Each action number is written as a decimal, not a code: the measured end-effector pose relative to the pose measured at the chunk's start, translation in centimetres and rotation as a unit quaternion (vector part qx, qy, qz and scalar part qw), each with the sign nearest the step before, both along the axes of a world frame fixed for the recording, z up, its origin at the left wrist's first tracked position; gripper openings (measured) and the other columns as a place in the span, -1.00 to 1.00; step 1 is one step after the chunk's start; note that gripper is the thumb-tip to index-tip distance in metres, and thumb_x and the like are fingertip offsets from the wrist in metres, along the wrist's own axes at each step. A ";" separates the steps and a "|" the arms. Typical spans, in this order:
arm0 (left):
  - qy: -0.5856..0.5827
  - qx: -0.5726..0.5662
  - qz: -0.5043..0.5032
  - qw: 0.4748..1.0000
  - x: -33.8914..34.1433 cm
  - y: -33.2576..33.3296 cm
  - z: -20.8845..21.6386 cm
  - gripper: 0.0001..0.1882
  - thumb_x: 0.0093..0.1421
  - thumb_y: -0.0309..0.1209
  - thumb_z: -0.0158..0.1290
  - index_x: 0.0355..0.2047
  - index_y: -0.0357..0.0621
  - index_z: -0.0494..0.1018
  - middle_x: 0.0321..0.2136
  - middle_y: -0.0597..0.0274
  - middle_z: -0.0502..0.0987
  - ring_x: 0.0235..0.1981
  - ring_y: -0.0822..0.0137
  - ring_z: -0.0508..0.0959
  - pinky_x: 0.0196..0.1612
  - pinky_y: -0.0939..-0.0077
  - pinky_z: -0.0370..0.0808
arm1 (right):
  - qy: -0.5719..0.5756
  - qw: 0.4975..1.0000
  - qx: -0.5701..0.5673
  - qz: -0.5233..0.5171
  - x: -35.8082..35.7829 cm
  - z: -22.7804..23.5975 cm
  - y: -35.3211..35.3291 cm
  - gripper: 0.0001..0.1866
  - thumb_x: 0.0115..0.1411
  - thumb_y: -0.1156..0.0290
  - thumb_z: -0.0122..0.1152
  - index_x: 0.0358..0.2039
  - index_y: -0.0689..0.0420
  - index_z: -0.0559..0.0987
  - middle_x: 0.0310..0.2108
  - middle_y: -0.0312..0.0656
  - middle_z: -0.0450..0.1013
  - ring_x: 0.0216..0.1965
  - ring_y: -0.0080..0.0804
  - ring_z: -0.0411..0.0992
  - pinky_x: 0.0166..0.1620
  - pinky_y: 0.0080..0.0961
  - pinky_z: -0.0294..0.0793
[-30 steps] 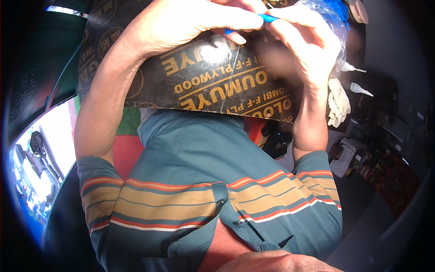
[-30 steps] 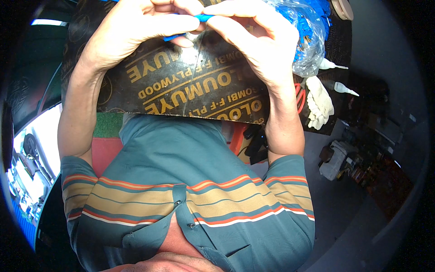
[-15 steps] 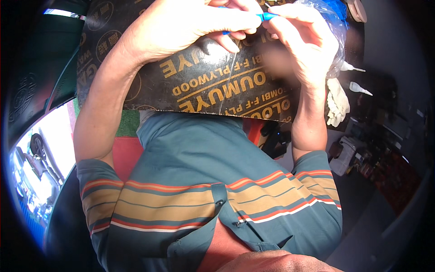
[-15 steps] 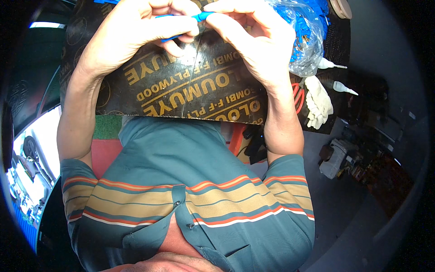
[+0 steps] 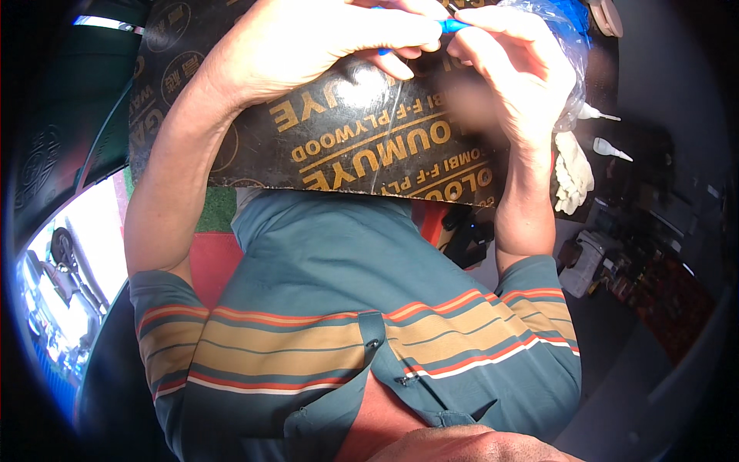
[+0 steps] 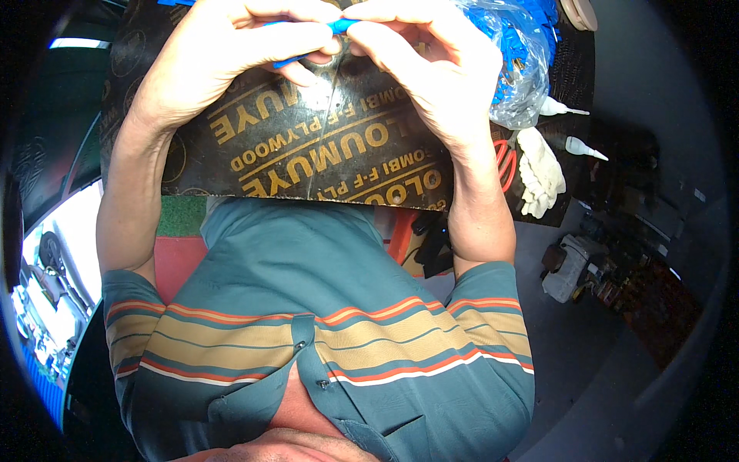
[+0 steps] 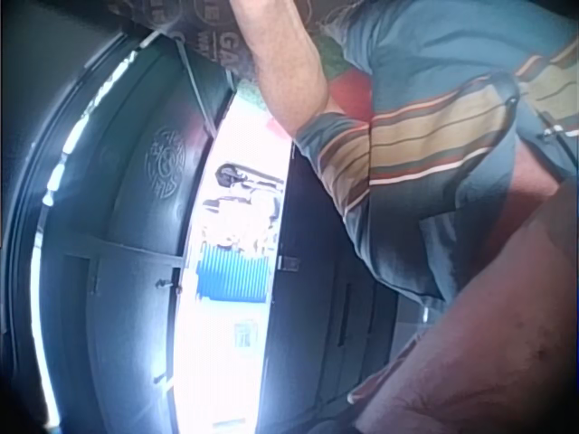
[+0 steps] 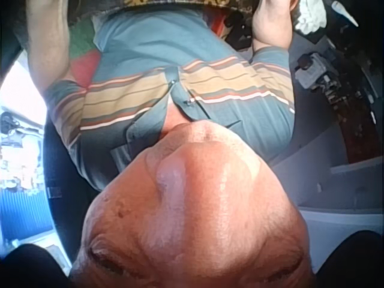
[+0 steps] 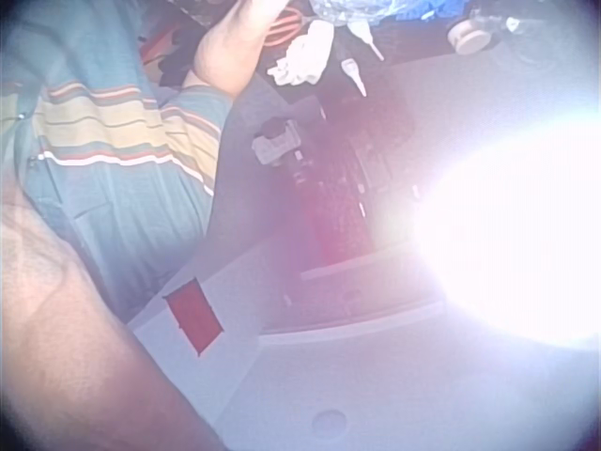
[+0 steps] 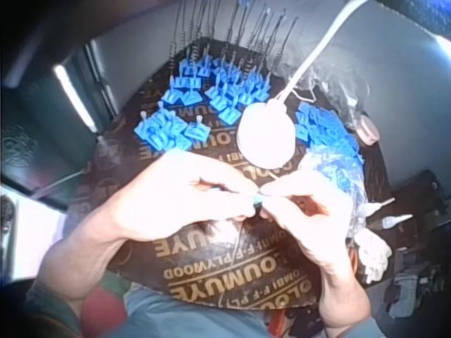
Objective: The person assembles small plastic parts at a table by fitting the pieces together using their hands and a small screwdriver.
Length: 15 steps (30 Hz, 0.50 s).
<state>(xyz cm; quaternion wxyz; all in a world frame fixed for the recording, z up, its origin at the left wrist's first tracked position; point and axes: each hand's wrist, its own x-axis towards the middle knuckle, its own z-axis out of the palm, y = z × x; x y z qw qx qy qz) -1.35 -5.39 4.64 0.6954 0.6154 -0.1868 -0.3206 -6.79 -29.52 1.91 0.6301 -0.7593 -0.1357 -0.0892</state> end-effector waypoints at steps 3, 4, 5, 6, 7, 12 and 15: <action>0.014 -0.004 -0.001 1.000 0.0 -0.1 -0.1 -0.73 0.34 -0.46 0.22 -0.01 -0.36 0.63 -0.23 0.16 0.72 -0.24 0.48 0.67 -0.16 0.60 0.61 | 0.000 1.000 -0.010 -0.005 0.0 0.0 0.0 -0.84 0.24 0.69 0.38 -0.16 0.32 0.65 -0.27 -0.11 0.63 -0.33 -0.45 0.61 -0.24 -0.55 0.62; 0.010 -0.009 0.003 1.000 0.0 -0.1 -0.2 -0.73 0.34 -0.46 0.22 -0.01 -0.36 0.63 -0.23 0.17 0.72 -0.24 0.48 0.67 -0.16 0.61 0.61 | 0.007 1.000 -0.003 -0.002 0.0 0.1 0.0 -0.84 0.24 0.68 0.38 -0.16 0.32 0.65 -0.27 -0.12 0.63 -0.33 -0.45 0.61 -0.24 -0.55 0.62; 0.010 -0.009 0.003 1.000 0.0 -0.1 -0.3 -0.73 0.34 -0.46 0.22 -0.01 -0.36 0.63 -0.23 0.17 0.72 -0.24 0.48 0.67 -0.16 0.61 0.61 | 0.013 1.000 0.003 0.000 0.0 0.2 0.0 -0.85 0.24 0.68 0.38 -0.16 0.32 0.65 -0.27 -0.12 0.63 -0.33 -0.45 0.61 -0.25 -0.55 0.62; -0.002 -0.026 -0.004 1.000 0.2 0.0 -0.7 -0.74 0.35 -0.46 0.22 -0.02 -0.35 0.63 -0.23 0.17 0.72 -0.24 0.49 0.67 -0.16 0.61 0.61 | 0.013 1.000 0.003 0.000 0.0 0.2 0.1 -0.85 0.24 0.68 0.38 -0.16 0.32 0.65 -0.27 -0.12 0.63 -0.33 -0.45 0.61 -0.25 -0.55 0.62; -0.015 -0.042 -0.011 0.999 0.4 0.0 -1.0 -0.75 0.35 -0.47 0.21 -0.02 -0.35 0.63 -0.24 0.17 0.72 -0.25 0.49 0.66 -0.16 0.61 0.61 | 0.014 1.000 0.004 0.001 0.0 0.2 0.1 -0.85 0.25 0.67 0.38 -0.16 0.32 0.66 -0.28 -0.12 0.63 -0.33 -0.45 0.61 -0.25 -0.56 0.61; -0.013 -0.037 -0.014 0.999 0.4 -0.1 -1.2 -0.76 0.35 -0.47 0.21 -0.03 -0.34 0.63 -0.24 0.18 0.71 -0.25 0.49 0.66 -0.16 0.62 0.61 | 0.010 1.000 -0.004 -0.007 0.0 -0.1 -0.1 -0.85 0.26 0.65 0.38 -0.16 0.31 0.66 -0.29 -0.13 0.63 -0.33 -0.46 0.61 -0.26 -0.58 0.60; -0.007 -0.036 -0.014 0.999 0.5 0.0 -1.6 -0.76 0.35 -0.47 0.21 -0.03 -0.34 0.63 -0.24 0.17 0.71 -0.26 0.49 0.66 -0.17 0.62 0.61 | 0.016 1.000 -0.003 -0.004 0.0 0.2 0.0 -0.85 0.26 0.65 0.38 -0.16 0.31 0.65 -0.30 -0.14 0.64 -0.34 -0.47 0.61 -0.26 -0.58 0.60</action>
